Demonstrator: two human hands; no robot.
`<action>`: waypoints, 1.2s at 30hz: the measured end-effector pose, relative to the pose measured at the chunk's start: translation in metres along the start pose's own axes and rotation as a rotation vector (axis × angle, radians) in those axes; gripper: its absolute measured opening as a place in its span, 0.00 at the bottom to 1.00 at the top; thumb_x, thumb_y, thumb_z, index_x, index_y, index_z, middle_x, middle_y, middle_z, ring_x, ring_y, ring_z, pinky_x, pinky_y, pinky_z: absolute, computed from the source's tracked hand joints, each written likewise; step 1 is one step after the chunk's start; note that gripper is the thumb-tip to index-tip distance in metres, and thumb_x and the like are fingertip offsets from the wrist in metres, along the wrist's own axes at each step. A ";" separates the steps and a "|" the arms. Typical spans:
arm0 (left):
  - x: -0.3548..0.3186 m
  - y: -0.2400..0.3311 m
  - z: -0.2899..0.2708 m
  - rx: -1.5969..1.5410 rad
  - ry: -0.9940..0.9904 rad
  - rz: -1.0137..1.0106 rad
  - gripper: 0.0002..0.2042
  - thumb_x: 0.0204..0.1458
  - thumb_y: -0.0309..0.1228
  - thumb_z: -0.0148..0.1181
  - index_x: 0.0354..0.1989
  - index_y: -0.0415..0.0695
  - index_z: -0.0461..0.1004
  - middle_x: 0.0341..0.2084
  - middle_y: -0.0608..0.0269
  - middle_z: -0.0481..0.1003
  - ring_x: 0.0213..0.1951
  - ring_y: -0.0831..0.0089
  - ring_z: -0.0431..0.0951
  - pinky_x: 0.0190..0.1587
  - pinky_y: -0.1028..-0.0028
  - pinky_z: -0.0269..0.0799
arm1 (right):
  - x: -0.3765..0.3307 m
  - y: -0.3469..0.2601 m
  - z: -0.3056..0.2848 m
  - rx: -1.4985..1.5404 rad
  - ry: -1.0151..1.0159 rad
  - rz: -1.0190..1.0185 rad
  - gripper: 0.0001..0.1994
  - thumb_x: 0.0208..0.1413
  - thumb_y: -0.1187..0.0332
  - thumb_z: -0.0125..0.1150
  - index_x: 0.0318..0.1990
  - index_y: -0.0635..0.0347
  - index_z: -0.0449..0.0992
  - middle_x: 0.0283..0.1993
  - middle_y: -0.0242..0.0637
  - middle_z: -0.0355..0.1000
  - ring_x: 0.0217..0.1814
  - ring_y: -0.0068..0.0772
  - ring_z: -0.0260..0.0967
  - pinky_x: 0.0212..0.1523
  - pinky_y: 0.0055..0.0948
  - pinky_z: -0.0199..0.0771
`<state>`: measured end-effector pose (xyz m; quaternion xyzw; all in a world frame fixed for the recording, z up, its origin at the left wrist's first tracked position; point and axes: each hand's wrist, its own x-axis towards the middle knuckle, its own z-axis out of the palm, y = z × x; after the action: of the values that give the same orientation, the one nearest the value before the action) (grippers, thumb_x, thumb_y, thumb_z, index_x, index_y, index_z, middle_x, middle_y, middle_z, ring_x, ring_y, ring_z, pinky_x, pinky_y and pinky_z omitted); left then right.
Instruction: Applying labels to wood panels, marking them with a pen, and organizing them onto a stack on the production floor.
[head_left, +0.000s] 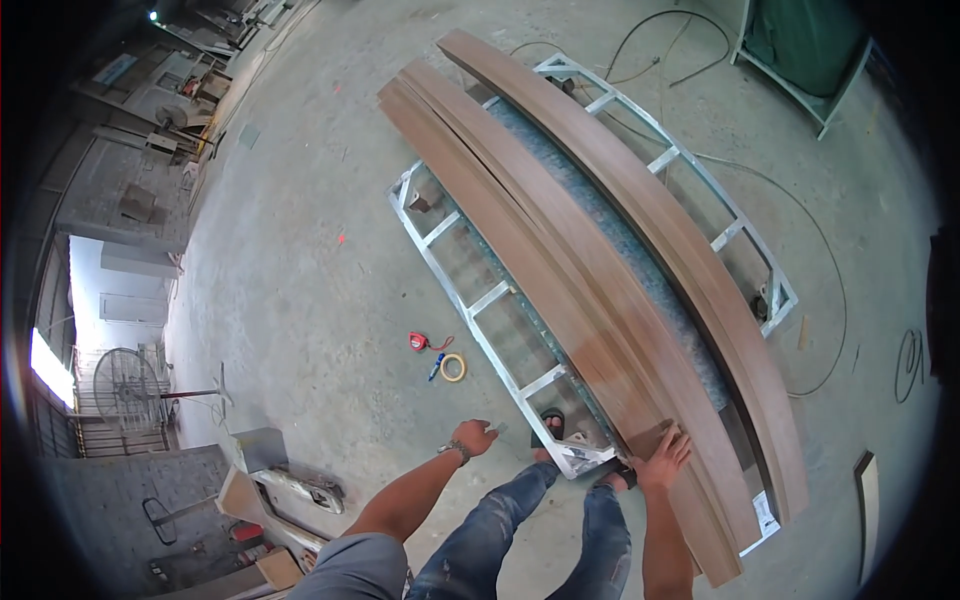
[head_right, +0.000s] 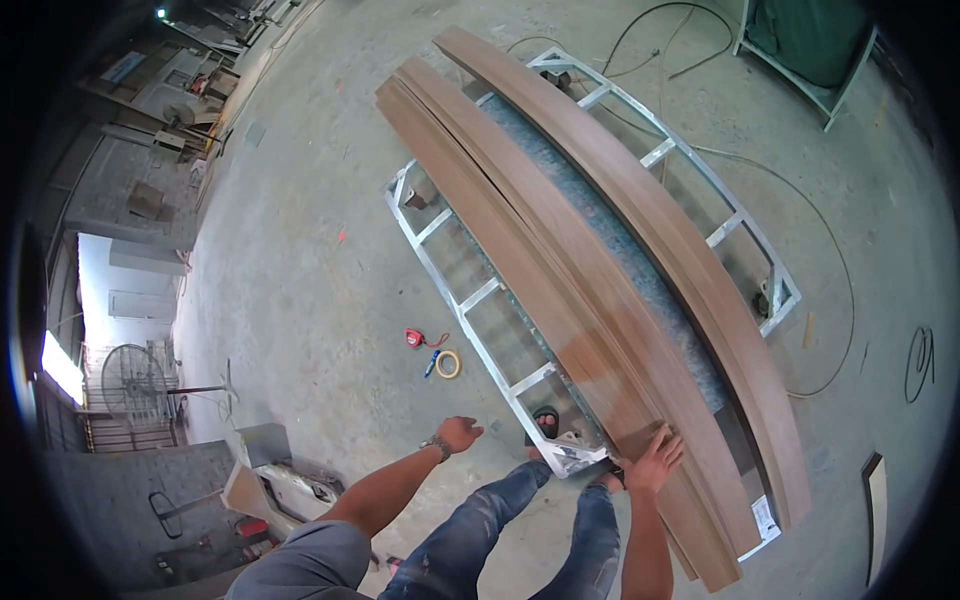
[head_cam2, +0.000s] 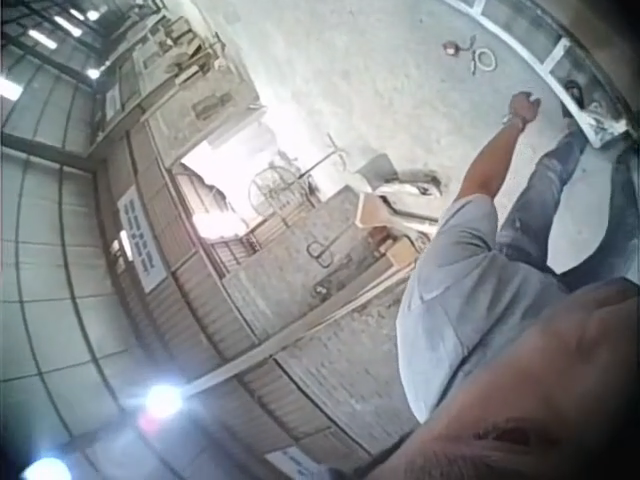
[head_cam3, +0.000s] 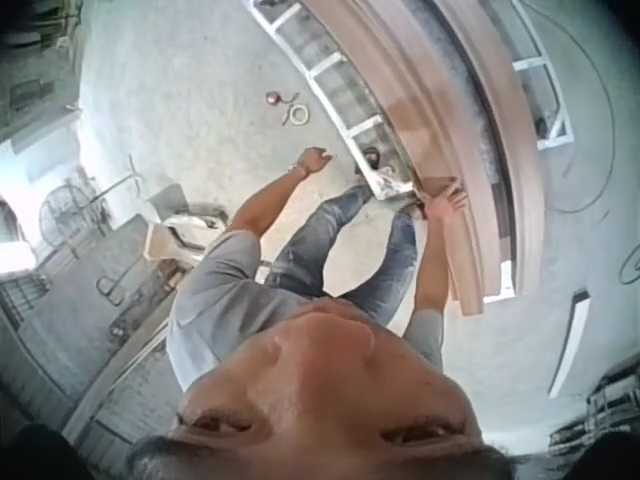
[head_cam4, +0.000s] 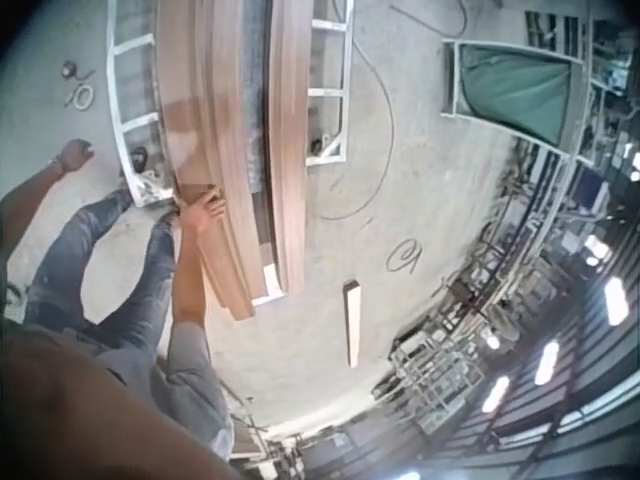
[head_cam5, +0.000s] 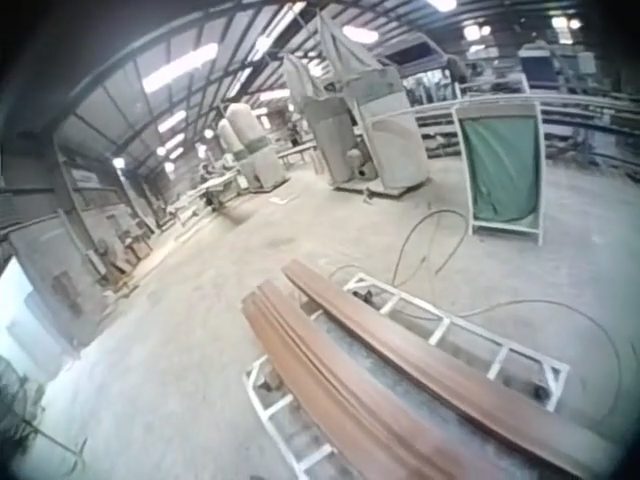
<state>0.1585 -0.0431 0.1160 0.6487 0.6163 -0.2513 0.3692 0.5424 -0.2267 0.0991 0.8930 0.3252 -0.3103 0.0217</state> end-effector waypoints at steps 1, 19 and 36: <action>-0.003 -0.008 0.003 0.007 -0.004 -0.006 0.27 0.52 0.50 0.58 0.52 0.42 0.78 0.44 0.44 0.79 0.47 0.48 0.79 0.55 0.58 0.73 | -0.001 0.000 -0.001 -0.018 0.028 -0.071 0.62 0.34 0.59 0.80 0.74 0.57 0.40 0.74 0.62 0.39 0.79 0.61 0.32 0.75 0.57 0.33; 0.081 0.253 0.146 -1.358 -0.052 -0.468 0.39 0.51 0.65 0.58 0.52 0.37 0.70 0.45 0.47 0.77 0.43 0.57 0.80 0.45 0.57 0.79 | 0.005 0.070 -0.001 -0.102 0.049 -0.257 0.63 0.27 0.52 0.81 0.74 0.45 0.46 0.68 0.63 0.46 0.70 0.68 0.46 0.67 0.64 0.44; 0.077 0.164 0.189 -1.561 0.409 -0.402 0.34 0.46 0.73 0.55 0.42 0.52 0.72 0.29 0.72 0.75 0.24 0.76 0.73 0.22 0.75 0.63 | -0.019 0.052 0.005 0.257 0.015 -0.309 0.49 0.38 0.49 0.75 0.69 0.57 0.58 0.55 0.59 0.66 0.60 0.59 0.63 0.58 0.56 0.60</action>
<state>0.3533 -0.1395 -0.0299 0.1164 0.7725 0.3103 0.5417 0.5594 -0.2797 0.0970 0.8303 0.4161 -0.3422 -0.1429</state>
